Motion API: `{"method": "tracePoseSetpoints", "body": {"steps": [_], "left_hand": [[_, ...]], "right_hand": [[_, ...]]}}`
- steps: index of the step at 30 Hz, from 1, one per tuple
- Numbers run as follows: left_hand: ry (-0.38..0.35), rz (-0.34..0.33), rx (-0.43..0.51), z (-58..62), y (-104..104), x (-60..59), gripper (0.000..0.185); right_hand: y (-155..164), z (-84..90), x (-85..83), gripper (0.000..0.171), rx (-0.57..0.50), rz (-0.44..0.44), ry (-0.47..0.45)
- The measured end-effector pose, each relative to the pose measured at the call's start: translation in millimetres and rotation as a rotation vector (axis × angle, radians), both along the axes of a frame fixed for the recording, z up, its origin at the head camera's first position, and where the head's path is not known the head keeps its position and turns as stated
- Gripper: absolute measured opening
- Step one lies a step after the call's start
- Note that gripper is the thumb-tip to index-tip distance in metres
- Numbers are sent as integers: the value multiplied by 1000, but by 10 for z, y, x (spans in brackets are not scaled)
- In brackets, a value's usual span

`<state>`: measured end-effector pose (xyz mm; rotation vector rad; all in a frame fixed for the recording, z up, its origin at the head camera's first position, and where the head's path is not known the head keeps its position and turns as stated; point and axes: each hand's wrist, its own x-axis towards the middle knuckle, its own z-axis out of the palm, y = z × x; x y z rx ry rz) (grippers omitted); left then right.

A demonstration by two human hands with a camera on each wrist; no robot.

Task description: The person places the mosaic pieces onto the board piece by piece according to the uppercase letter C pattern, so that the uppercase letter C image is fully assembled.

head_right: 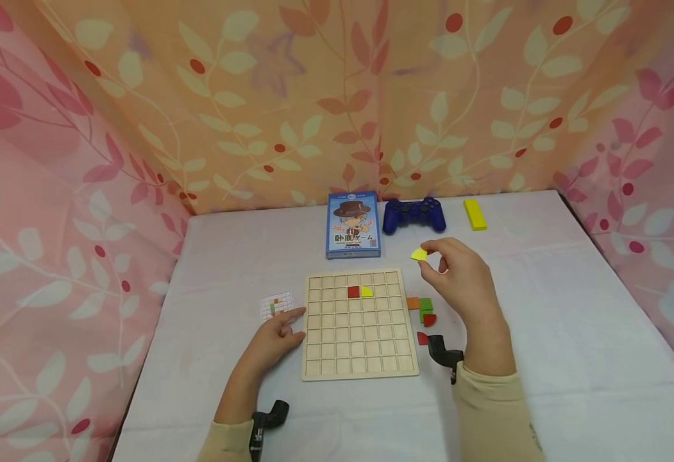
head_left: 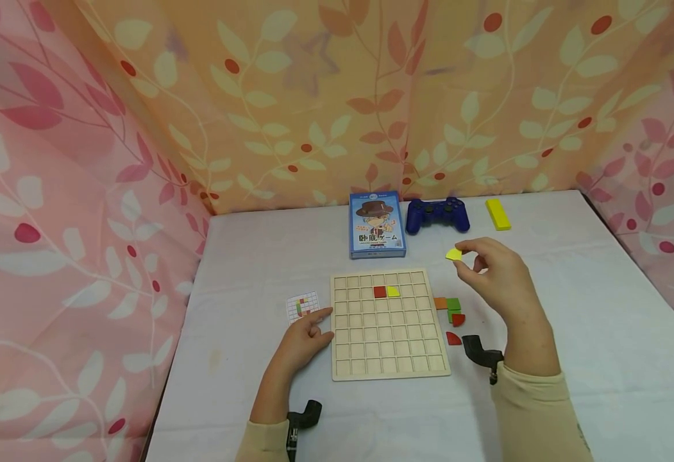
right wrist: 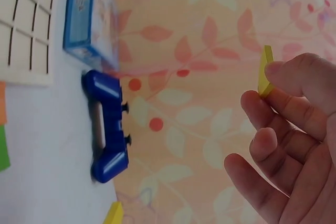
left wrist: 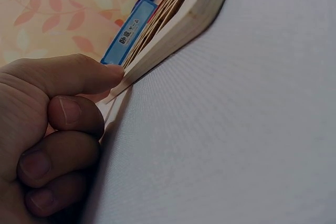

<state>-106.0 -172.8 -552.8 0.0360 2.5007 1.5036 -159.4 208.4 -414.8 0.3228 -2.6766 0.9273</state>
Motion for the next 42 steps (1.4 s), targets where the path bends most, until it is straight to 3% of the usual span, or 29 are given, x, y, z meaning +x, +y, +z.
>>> {"method": "tracePoseSetpoints", "body": {"steps": [13,25,31,42], "left_hand": [[11,-2,8,-12,0,-9,50],[7,-10,5,-3,-13,-3,51],[4,-9,0,-7,-15,1,51],[4,-13,14,-8,-12,-6,51]], "right_hand": [[-390,158,-74,25,-47,103,-18],[-675,140,-181,27,-63,244,42],[-866,53,-219,25,-45,291,-29],[-1161,-314,-350,25,20,349,-237]]}}
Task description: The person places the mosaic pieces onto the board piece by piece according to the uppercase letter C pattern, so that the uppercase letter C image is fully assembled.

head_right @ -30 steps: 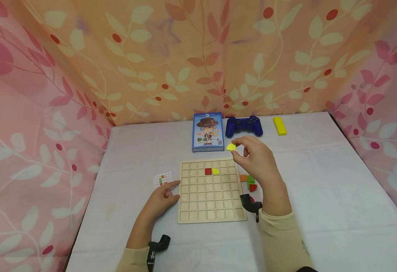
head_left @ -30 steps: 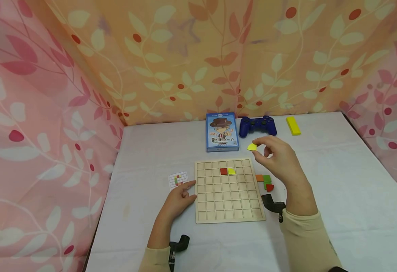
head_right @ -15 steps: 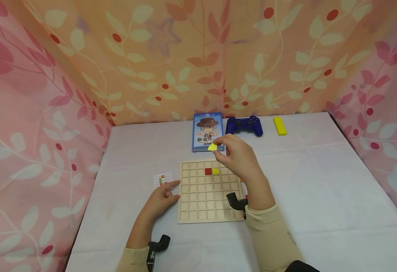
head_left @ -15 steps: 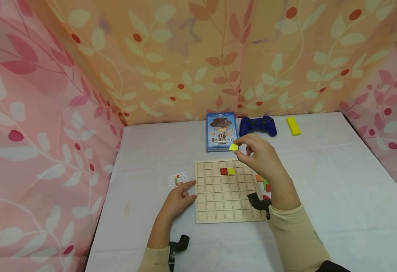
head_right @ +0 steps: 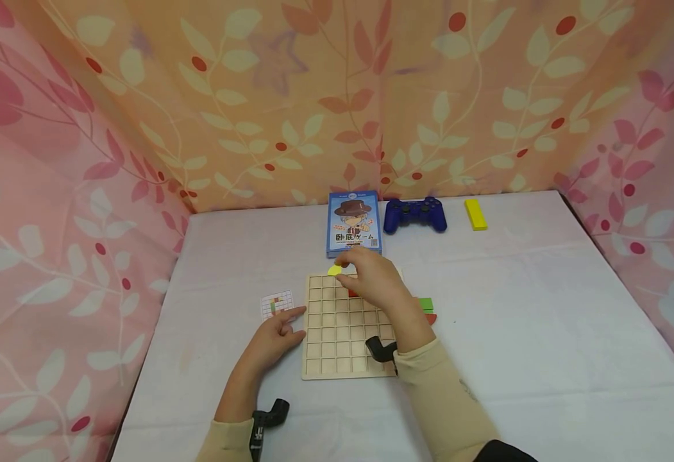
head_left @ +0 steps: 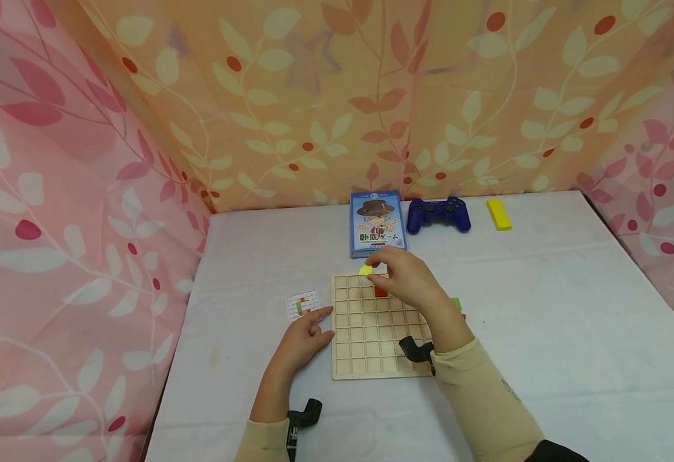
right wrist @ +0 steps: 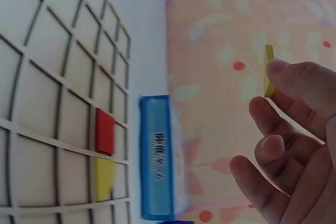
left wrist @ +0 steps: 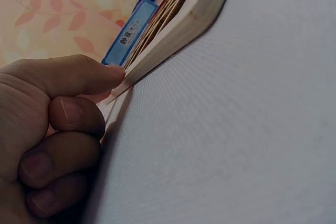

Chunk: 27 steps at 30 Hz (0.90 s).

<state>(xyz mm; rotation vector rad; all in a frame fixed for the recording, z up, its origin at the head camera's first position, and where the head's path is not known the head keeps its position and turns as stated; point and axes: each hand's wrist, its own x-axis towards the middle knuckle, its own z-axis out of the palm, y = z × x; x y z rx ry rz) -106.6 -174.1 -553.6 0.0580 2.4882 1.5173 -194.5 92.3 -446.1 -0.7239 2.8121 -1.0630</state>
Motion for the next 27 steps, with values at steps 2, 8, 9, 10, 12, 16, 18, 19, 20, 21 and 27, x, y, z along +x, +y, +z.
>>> {"method": "tracePoseSetpoints", "body": {"steps": [2,8,9,10,12,16,18,19,20,21,27], "left_hand": [[-4,2,2,3,2,0,51],[-6,6,0,-6,1,2,51],[-5,6,1,-8,1,2,51],[-4,6,2,-10,1,0,50],[-3,6,4,-6,1,0,50],[-5,6,0,10,5,4,51],[-9,6,-2,16,4,6,51],[-10,7,-3,19,4,7,51],[-12,6,-2,19,4,7,51],[-12,6,-1,21,4,7,51],[-4,2,1,8,0,0,51]], "right_hand": [[-28,-78,-25,25,13,5,-20],[-88,-305,-104,23,62,20,-66],[-93,-328,-111,23,75,26,-77],[-98,-353,-117,24,91,28,-89],[-106,-401,-128,24,122,36,-103],[-118,-513,-150,25,167,44,-126],[-123,-553,-160,25,175,45,-128],[-124,-568,-163,25,176,44,-131],[-125,-579,-163,24,180,39,-135],[-126,-590,-163,23,185,34,-137],[-133,-631,-145,21,206,9,-159]]}}
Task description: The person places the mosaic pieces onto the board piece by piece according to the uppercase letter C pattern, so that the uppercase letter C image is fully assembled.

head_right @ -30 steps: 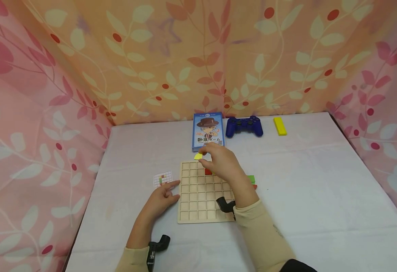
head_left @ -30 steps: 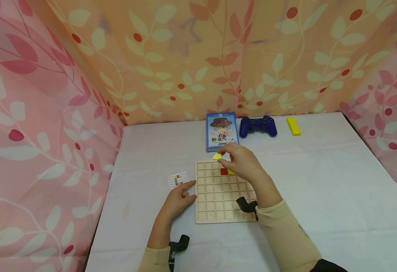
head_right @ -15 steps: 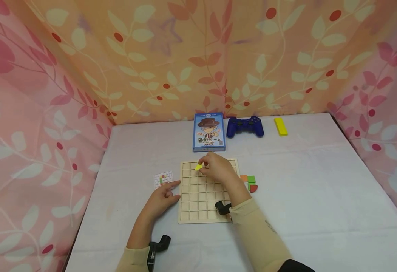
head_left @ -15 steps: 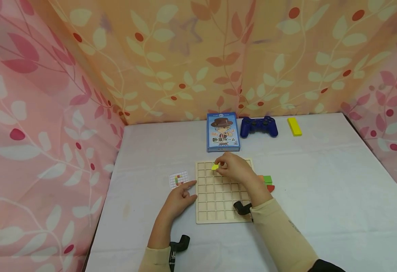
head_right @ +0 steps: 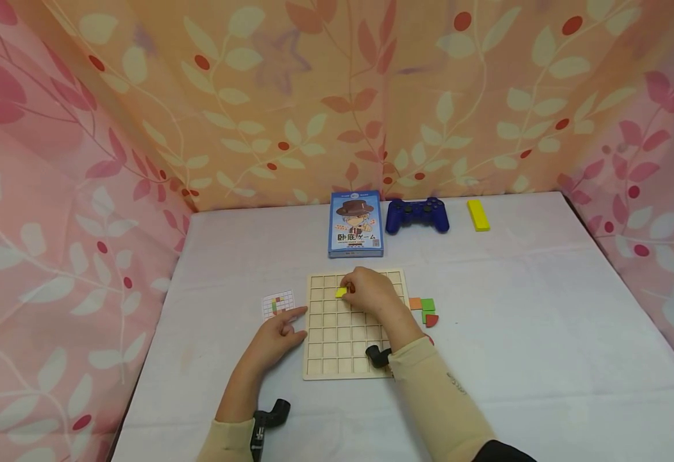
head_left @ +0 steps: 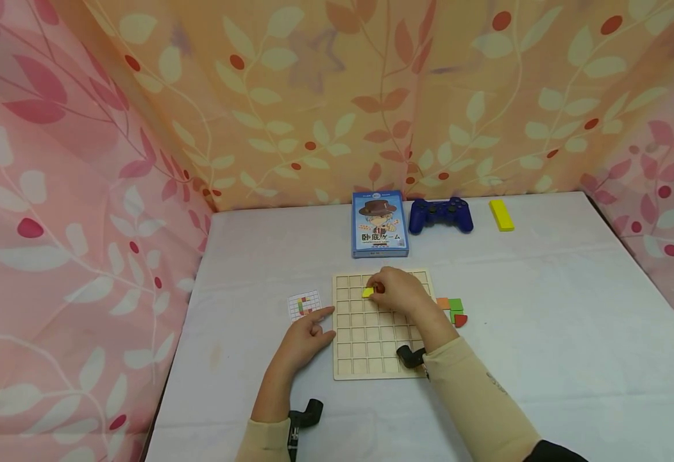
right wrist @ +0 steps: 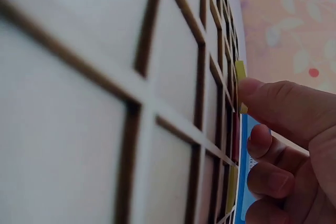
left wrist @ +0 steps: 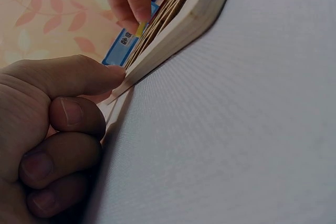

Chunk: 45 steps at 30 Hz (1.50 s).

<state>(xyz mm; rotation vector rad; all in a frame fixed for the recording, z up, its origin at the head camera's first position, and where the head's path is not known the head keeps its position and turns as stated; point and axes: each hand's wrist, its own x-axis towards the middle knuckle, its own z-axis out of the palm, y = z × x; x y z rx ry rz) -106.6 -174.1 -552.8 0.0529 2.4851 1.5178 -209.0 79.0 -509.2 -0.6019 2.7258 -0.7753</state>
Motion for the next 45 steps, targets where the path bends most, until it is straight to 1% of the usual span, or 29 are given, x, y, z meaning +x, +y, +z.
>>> {"method": "tracePoseSetpoints", "body": {"steps": [8,13,22,36,41,45], "left_hand": [[-19,15,-11,-15,-1,1,52],[-8,16,-14,-21,-5,5,52],[-1,9,-6,-19,1,6,51],[-9,14,-21,-8,12,2,52],[-11,20,-19,-2,17,2,52],[-8,20,-20,-3,16,2,52]], "right_hand": [[-17,5,21,23,10,-15,-1],[-22,4,20,23,17,-27,-3],[-23,-3,28,21,23,-76,-27],[-1,32,21,19,75,-59,1],[11,42,29,21,66,-52,1],[31,63,39,25,31,-43,4]]}}
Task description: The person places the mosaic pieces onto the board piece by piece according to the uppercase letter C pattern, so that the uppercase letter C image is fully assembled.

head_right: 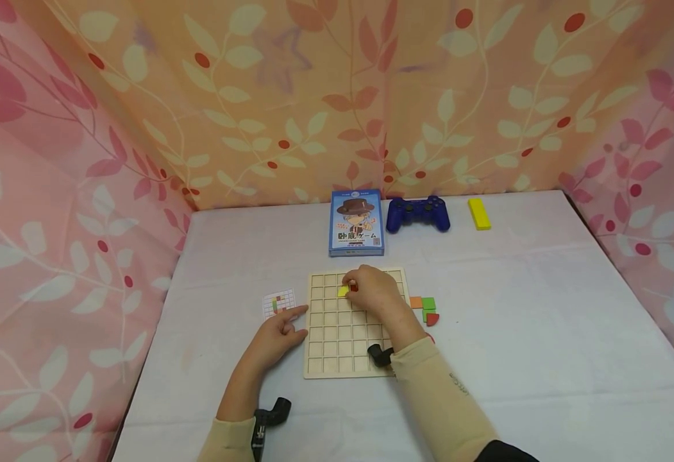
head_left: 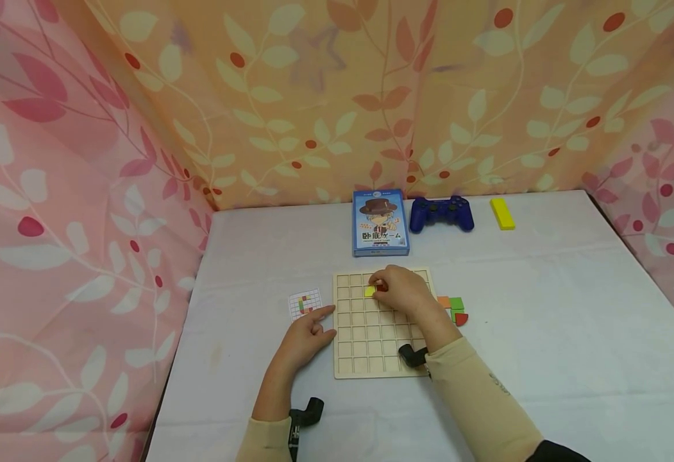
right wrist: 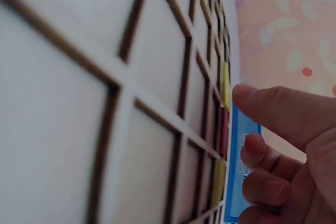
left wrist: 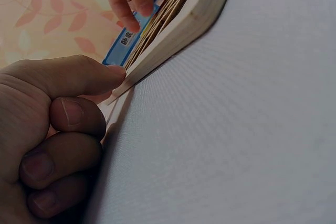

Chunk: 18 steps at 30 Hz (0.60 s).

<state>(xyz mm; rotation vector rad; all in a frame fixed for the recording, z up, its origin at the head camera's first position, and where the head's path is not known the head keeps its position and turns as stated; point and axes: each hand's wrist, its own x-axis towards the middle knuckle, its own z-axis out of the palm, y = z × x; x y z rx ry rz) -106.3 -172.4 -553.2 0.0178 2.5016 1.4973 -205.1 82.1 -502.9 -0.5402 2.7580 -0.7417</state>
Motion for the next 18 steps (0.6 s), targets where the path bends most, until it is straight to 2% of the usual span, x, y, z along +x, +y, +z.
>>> {"method": "tracePoseSetpoints", "body": {"steps": [3,10,18], "left_hand": [[0,0,-4,-2,4,-2,52],[4,-1,-5,-9,6,-2,52],[2,5,-17,-17,3,-2,52]], "right_hand": [[25,65,7,28,-41,11,7],[115,336,61,31,-155,-2,42],[254,607,166,29,-224,-38,143]]}}
